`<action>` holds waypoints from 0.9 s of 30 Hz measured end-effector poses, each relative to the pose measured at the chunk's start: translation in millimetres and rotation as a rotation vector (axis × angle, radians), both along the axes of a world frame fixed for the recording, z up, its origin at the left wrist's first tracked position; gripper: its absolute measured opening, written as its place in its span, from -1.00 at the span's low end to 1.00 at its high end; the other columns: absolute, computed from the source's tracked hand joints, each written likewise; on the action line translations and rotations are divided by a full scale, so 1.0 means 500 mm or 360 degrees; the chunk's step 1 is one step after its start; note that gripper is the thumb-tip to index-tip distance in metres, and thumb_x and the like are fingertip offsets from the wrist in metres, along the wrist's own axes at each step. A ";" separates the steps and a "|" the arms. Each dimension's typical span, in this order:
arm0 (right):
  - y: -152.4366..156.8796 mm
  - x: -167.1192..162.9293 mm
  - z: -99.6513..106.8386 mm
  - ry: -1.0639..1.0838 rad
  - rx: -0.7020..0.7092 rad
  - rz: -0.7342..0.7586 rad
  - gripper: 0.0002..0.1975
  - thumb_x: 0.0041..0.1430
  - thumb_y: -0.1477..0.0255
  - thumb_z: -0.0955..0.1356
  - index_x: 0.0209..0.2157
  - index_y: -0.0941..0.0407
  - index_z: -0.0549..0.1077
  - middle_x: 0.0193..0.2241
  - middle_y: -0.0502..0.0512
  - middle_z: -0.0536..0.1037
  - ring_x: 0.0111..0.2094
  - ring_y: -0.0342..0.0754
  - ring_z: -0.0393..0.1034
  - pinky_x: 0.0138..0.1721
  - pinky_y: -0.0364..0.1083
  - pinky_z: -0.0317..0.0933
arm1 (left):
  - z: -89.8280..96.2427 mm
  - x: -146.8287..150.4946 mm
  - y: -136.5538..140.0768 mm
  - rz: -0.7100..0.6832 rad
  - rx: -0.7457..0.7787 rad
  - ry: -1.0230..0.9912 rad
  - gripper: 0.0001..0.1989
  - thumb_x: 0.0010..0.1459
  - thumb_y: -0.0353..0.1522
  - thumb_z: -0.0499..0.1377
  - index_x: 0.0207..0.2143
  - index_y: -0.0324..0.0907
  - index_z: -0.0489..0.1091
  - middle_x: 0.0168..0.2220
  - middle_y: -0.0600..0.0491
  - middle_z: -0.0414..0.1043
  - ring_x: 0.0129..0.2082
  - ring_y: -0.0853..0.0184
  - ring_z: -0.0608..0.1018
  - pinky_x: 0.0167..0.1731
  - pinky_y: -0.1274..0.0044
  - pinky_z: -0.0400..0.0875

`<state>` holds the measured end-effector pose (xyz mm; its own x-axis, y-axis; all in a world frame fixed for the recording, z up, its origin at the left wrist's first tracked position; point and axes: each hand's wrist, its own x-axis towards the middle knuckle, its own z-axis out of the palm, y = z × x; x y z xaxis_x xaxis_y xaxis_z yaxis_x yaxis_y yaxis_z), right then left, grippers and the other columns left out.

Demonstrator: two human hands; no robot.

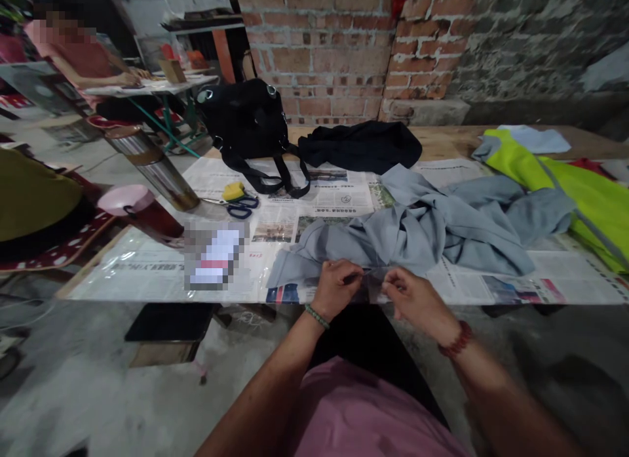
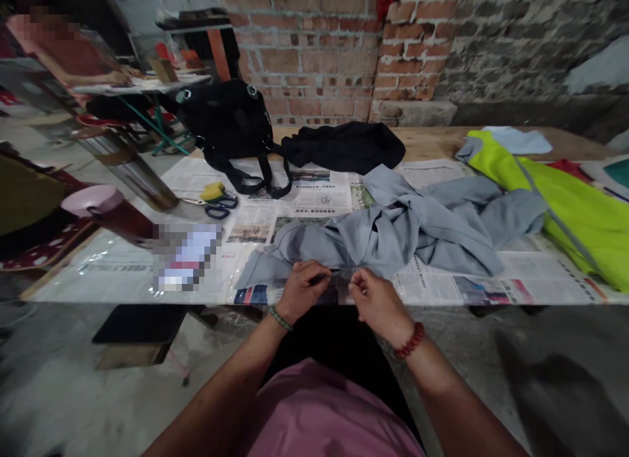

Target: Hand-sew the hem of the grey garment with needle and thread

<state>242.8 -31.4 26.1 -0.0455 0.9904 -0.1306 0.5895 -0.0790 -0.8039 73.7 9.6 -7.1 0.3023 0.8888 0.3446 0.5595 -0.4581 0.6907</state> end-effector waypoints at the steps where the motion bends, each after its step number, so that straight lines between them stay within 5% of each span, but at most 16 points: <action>1: 0.004 0.014 0.011 -0.0086 0.0136 -0.0045 -0.89 0.04 0.36 0.22 -0.43 0.08 0.32 -0.60 -0.04 0.45 -0.66 -0.16 0.30 -0.60 -0.17 0.12 | -0.001 0.000 0.000 -0.0001 0.0020 -0.0014 -0.86 -0.06 -0.54 0.18 -0.46 -0.13 0.44 -0.45 0.14 0.49 -0.38 0.40 0.48 -0.21 0.49 0.19; 6: 0.069 0.032 0.051 -0.0158 0.0763 -0.0049 -0.80 0.06 0.40 0.22 -0.31 0.09 0.43 -0.35 0.08 0.49 -0.36 -0.08 0.36 -0.31 -0.12 0.21 | 0.002 -0.002 -0.002 -0.0034 0.0070 0.0002 -0.88 0.00 -0.50 0.16 -0.46 -0.12 0.44 -0.43 0.13 0.50 -0.36 0.39 0.48 -0.21 0.47 0.18; 12: 0.132 -0.003 0.009 -0.0355 0.0556 0.0431 -0.74 0.13 0.38 0.19 -0.41 0.10 0.49 -0.36 0.10 0.52 -0.23 -0.04 0.35 -0.13 -0.07 0.14 | 0.000 -0.006 -0.006 -0.0048 0.0154 -0.0028 -0.85 -0.02 -0.55 0.17 -0.44 -0.13 0.43 -0.41 0.14 0.50 -0.34 0.41 0.48 -0.23 0.49 0.18; 16: 0.113 0.003 -0.023 -0.0386 0.0451 0.0434 -0.63 0.16 0.28 0.18 -0.56 0.08 0.49 -0.38 0.08 0.53 -0.24 -0.04 0.36 -0.09 -0.03 0.10 | -0.002 -0.005 -0.006 -0.0073 0.0162 -0.0022 -0.86 0.00 -0.54 0.16 -0.44 -0.13 0.43 -0.42 0.14 0.49 -0.36 0.41 0.48 -0.24 0.49 0.17; 21: 0.092 0.002 -0.023 -0.0150 0.0369 0.0350 -0.85 0.01 0.33 0.32 -0.48 0.05 0.53 -0.39 0.03 0.54 -0.25 -0.04 0.36 -0.10 -0.03 0.11 | -0.002 -0.004 -0.004 -0.0047 0.0131 0.0004 -0.88 0.00 -0.51 0.16 -0.46 -0.13 0.44 -0.44 0.13 0.49 -0.36 0.40 0.48 -0.22 0.48 0.18; 27: 0.088 -0.017 -0.021 0.0164 0.0256 0.0174 -0.86 0.00 0.36 0.30 -0.48 0.08 0.47 -0.47 -0.02 0.51 -0.35 -0.08 0.37 -0.26 -0.11 0.18 | -0.009 -0.004 0.001 -0.0065 0.0075 -0.0054 -0.84 -0.01 -0.53 0.15 -0.41 -0.12 0.44 -0.41 0.13 0.51 -0.36 0.40 0.50 -0.22 0.51 0.23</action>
